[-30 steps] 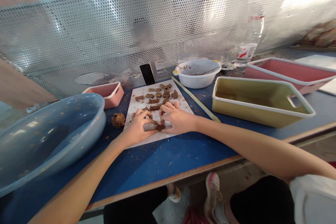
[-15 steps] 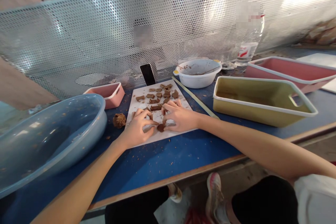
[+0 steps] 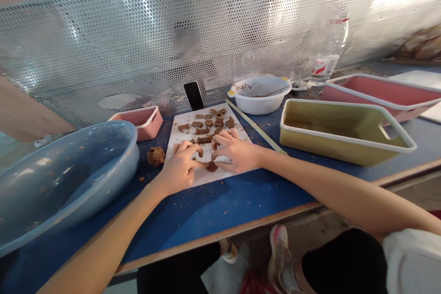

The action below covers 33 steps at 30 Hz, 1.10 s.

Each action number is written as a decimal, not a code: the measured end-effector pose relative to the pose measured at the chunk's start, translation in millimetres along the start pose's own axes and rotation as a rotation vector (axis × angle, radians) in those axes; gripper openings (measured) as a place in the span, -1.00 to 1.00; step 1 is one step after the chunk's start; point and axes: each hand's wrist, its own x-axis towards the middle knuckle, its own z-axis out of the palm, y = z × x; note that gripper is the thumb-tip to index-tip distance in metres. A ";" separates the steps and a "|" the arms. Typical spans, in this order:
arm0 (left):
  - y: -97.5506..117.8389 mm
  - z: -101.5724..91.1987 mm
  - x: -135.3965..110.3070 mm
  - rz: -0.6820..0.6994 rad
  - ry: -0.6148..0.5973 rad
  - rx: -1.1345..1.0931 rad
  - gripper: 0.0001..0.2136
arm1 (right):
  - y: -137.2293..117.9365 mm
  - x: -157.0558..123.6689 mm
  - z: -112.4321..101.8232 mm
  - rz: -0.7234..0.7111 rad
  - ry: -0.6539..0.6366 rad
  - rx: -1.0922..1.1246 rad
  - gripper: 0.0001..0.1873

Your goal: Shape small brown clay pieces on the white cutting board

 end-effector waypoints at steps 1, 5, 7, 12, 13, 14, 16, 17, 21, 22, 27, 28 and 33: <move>0.3 2.1 -0.4 -0.014 0.051 -0.016 -0.39 | 0.5 -0.5 -0.2 -0.026 -0.004 -0.006 -0.73; -0.7 11.4 -1.7 -0.112 0.349 -0.067 -0.48 | 1.6 -2.3 -0.8 -0.109 -0.064 -0.027 -0.68; -1.9 13.9 -1.7 -0.144 0.449 -0.068 -0.50 | 0.7 -2.5 -0.7 -0.131 -0.094 -0.040 -0.68; -2.3 14.0 -1.1 -0.203 0.482 -0.054 -0.52 | -4.0 -1.7 -2.1 -0.156 -0.126 -0.081 -0.69; -2.1 13.7 -1.0 -0.206 0.479 -0.050 -0.53 | -4.7 -1.8 -2.8 -0.148 -0.123 -0.083 -0.69; -1.8 13.5 -1.0 -0.205 0.483 -0.048 -0.53 | -5.1 -2.1 -3.6 -0.138 -0.115 -0.083 -0.68; -1.8 13.4 -1.4 -0.205 0.498 -0.049 -0.54 | -5.1 -2.7 -4.6 -0.120 -0.095 -0.079 -0.65; -2.0 13.4 -1.6 -0.209 0.504 -0.050 -0.54 | -4.9 -2.9 -4.8 -0.115 -0.091 -0.078 -0.65; -2.8 14.0 -2.2 -0.237 0.497 -0.050 -0.55 | -4.4 -2.1 -2.8 -0.119 -0.123 -0.072 -0.67; -2.8 14.1 -2.1 -0.236 0.497 -0.051 -0.56 | -4.7 -1.7 -2.0 -0.121 -0.133 -0.070 -0.67; -1.3 13.9 -1.6 -0.216 0.481 -0.061 -0.55 | -6.3 -1.0 -1.1 -0.127 -0.142 -0.071 -0.67; -1.2 13.6 -1.5 -0.219 0.471 -0.062 -0.55 | -6.3 -1.3 -1.6 -0.128 -0.129 -0.076 -0.66; -1.8 13.0 -1.5 -0.245 0.465 -0.060 -0.58 | -6.0 -2.6 -4.2 -0.108 -0.054 -0.087 -0.59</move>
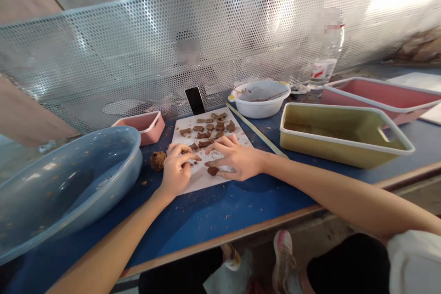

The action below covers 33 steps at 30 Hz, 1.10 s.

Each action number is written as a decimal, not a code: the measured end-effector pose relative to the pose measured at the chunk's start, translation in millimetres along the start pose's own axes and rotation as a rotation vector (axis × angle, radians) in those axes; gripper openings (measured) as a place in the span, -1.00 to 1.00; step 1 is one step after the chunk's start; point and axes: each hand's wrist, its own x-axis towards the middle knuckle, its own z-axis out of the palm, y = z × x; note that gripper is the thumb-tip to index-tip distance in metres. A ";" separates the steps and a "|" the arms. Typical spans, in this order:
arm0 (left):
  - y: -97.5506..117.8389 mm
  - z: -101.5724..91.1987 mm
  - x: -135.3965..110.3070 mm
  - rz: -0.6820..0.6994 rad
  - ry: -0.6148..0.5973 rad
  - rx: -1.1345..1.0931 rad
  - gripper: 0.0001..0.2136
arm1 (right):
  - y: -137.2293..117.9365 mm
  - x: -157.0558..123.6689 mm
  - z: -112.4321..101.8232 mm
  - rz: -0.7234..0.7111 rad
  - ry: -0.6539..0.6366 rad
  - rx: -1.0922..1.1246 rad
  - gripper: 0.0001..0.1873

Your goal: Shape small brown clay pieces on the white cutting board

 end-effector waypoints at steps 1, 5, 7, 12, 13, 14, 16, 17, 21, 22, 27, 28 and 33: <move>-0.1 0.1 0.0 -0.002 0.003 0.000 -0.58 | -0.3 0.2 0.2 0.001 -0.009 0.005 -0.61; 0.5 0.4 -0.2 0.002 -0.010 -0.003 -0.57 | -2.6 1.6 3.3 0.002 -0.076 0.045 -0.65; 1.1 0.5 -0.2 0.000 -0.016 -0.003 -0.57 | -2.7 1.6 5.2 -0.003 -0.086 0.052 -0.64; 1.2 1.0 -0.3 -0.016 -0.006 -0.016 -0.58 | 1.2 0.0 7.2 0.001 -0.035 0.036 -0.53; 1.0 1.2 -0.4 -0.018 -0.007 -0.018 -0.58 | 1.8 -0.1 7.0 0.012 -0.031 0.035 -0.53; 0.8 1.3 -0.5 -0.018 -0.009 -0.021 -0.58 | 2.0 -0.1 6.7 0.019 -0.034 0.033 -0.55; 0.7 1.6 -0.8 -0.012 -0.011 -0.027 -0.58 | 1.3 0.4 6.0 0.023 -0.062 0.038 -0.60; 0.8 1.8 -1.0 -0.010 -0.014 -0.028 -0.57 | 0.6 0.7 5.7 0.027 -0.077 0.045 -0.61; 1.5 2.3 -1.3 -0.012 -0.029 -0.015 -0.57 | -1.4 1.3 6.5 0.039 -0.099 0.040 -0.62; 1.4 2.4 -1.3 -0.006 -0.028 -0.013 -0.57 | -1.2 1.1 6.9 0.032 -0.095 0.024 -0.61; -0.6 3.0 -1.5 0.014 -0.006 -0.013 -0.57 | 2.7 -0.8 4.9 0.002 -0.002 -0.010 -0.60; -1.0 3.1 -1.6 0.012 -0.007 -0.013 -0.57 | 3.3 -1.0 3.7 -0.002 0.014 -0.002 -0.62; -1.8 3.3 -2.5 0.018 -0.014 -0.022 -0.55 | 3.7 -0.9 1.4 -0.054 0.014 0.079 -0.73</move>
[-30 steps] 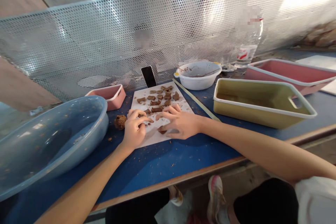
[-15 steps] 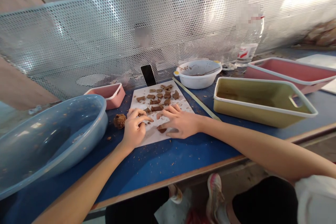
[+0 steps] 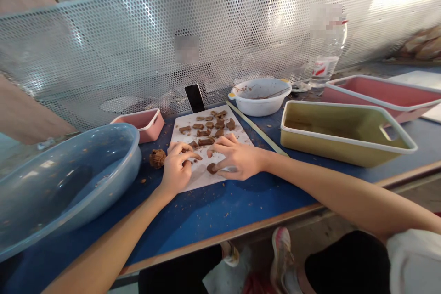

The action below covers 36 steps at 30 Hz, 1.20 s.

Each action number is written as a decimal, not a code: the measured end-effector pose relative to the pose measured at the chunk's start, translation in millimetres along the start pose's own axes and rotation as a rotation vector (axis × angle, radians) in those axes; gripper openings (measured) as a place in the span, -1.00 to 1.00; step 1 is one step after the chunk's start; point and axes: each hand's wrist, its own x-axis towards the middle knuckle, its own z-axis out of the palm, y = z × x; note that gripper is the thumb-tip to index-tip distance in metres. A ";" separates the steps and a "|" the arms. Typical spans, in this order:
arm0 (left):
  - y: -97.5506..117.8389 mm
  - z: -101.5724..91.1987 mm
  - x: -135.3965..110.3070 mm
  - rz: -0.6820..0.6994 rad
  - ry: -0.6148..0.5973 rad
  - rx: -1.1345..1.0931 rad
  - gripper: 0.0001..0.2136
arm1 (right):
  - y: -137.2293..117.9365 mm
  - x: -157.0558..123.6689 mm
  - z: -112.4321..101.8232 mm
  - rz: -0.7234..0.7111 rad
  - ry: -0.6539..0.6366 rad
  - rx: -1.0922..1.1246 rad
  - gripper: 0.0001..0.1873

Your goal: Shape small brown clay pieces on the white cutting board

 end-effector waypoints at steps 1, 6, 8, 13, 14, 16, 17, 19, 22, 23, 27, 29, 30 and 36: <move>-0.1 0.1 -0.1 0.001 0.000 0.001 -0.55 | 0.0 0.1 0.8 0.004 -0.006 0.007 -0.73; -0.5 0.9 -0.1 0.007 0.001 -0.002 -0.55 | 1.3 0.1 5.5 0.034 0.018 -0.038 -0.71; -0.6 1.4 -0.2 0.005 -0.002 -0.009 -0.55 | 2.0 -0.2 5.9 0.021 0.022 -0.012 -0.72; -0.5 1.6 -0.4 0.005 -0.005 -0.022 -0.55 | 2.5 -0.2 6.3 0.002 0.046 0.007 -0.73; -0.3 1.4 -0.4 0.003 -0.007 -0.022 -0.55 | 2.5 -0.1 6.6 0.007 0.052 0.005 -0.73; 0.1 1.0 -0.2 0.001 -0.007 -0.021 -0.55 | 2.3 0.2 7.1 0.013 0.040 0.002 -0.73; 0.2 0.8 -0.2 0.002 -0.007 -0.021 -0.55 | 2.2 0.3 7.3 0.009 0.033 0.001 -0.72; 0.4 0.7 -0.3 0.003 -0.010 -0.018 -0.55 | 2.3 0.3 7.3 -0.008 0.044 0.005 -0.74; -0.2 1.3 -0.6 0.000 -0.013 -0.021 -0.55 | 2.6 0.1 6.8 -0.009 0.072 0.012 -0.74; -0.5 1.5 -0.7 -0.003 -0.013 -0.023 -0.55 | 2.6 0.1 6.7 -0.007 0.067 0.010 -0.73; -1.1 2.1 -0.5 -0.004 -0.020 -0.023 -0.55 | 2.2 0.8 6.4 -0.024 0.047 0.015 -0.73; -1.2 2.0 -0.4 -0.001 -0.020 -0.018 -0.55 | 2.1 1.4 6.6 -0.008 0.046 0.015 -0.73; -1.2 2.1 -0.3 -0.001 -0.016 -0.017 -0.55 | 2.3 1.5 6.9 -0.002 0.037 0.010 -0.72; -1.7 2.6 -0.7 -0.001 -0.005 -0.016 -0.56 | 8.7 -1.8 6.8 0.042 -0.021 0.012 -0.71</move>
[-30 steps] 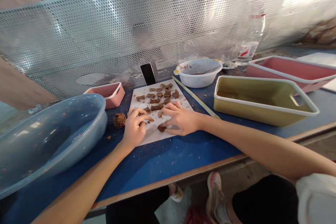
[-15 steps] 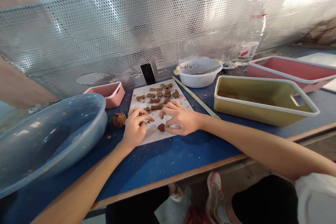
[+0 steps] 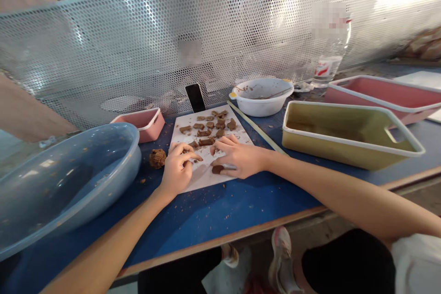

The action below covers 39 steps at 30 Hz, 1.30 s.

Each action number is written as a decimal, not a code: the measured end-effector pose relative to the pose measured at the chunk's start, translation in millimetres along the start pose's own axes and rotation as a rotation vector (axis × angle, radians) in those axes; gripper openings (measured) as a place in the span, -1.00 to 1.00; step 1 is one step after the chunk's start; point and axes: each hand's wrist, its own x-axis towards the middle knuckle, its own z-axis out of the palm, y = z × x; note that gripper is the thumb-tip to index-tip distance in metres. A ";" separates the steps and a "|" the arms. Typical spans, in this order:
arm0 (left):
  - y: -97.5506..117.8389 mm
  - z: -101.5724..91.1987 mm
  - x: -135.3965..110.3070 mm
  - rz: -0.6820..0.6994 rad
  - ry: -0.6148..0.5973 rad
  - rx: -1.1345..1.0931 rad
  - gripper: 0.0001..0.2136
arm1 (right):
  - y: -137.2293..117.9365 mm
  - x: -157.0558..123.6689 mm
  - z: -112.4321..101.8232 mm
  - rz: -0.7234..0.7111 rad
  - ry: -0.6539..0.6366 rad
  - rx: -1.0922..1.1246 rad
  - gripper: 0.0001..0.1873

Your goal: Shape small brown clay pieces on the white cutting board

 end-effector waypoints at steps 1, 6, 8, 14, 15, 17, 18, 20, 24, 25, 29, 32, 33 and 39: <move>0.2 0.1 -0.1 -0.002 -0.006 0.003 -0.56 | 1.5 -0.7 0.0 0.015 -0.002 0.008 -0.72; 1.6 0.4 0.4 -0.019 -0.041 0.000 -0.56 | 1.2 2.4 9.8 0.071 0.014 -0.020 -0.70; 1.5 0.0 1.2 -0.026 -0.042 -0.014 -0.56 | -2.9 6.3 17.1 0.152 0.067 -0.072 -0.60; 3.2 -0.6 3.4 -0.042 -0.183 -0.004 -0.71 | -6.5 7.1 9.0 0.211 0.087 -0.029 -0.53; 4.1 0.4 3.0 -0.046 -0.229 -0.008 -0.78 | -4.9 5.0 2.6 0.185 0.093 -0.007 -0.57; 5.6 3.9 1.2 -0.042 -0.303 -0.018 -0.84 | -1.4 0.7 -9.7 0.130 0.123 0.029 -0.63; 5.8 6.2 -0.1 -0.032 -0.329 -0.022 -0.82 | 0.2 -1.1 -14.2 0.095 0.132 0.047 -0.64; 4.2 11.4 -2.9 -0.006 -0.358 -0.035 -0.81 | 2.2 -2.9 -17.8 0.017 0.124 0.082 -0.65; -2.3 18.8 -6.0 -0.014 -0.340 -0.062 -0.86 | 3.0 -1.3 -8.4 -0.041 0.035 0.102 -0.67; -3.4 19.6 -6.0 -0.017 -0.328 -0.058 -0.86 | 3.2 -0.6 -5.2 -0.023 0.019 0.102 -0.68; -3.5 19.5 -4.6 -0.016 -0.314 -0.050 -0.87 | 4.7 0.1 1.8 0.019 -0.005 0.143 -0.70; -1.7 19.3 -3.3 -0.030 -0.327 -0.056 -0.85 | 4.8 0.0 1.2 0.007 -0.027 0.141 -0.68; -1.4 19.4 -3.0 -0.040 -0.330 -0.059 -0.84 | 4.5 0.1 0.6 0.021 -0.022 0.120 -0.68; -2.8 20.4 -2.9 -0.035 -0.320 -0.060 -0.85 | 4.0 0.3 -0.1 0.008 -0.015 0.121 -0.68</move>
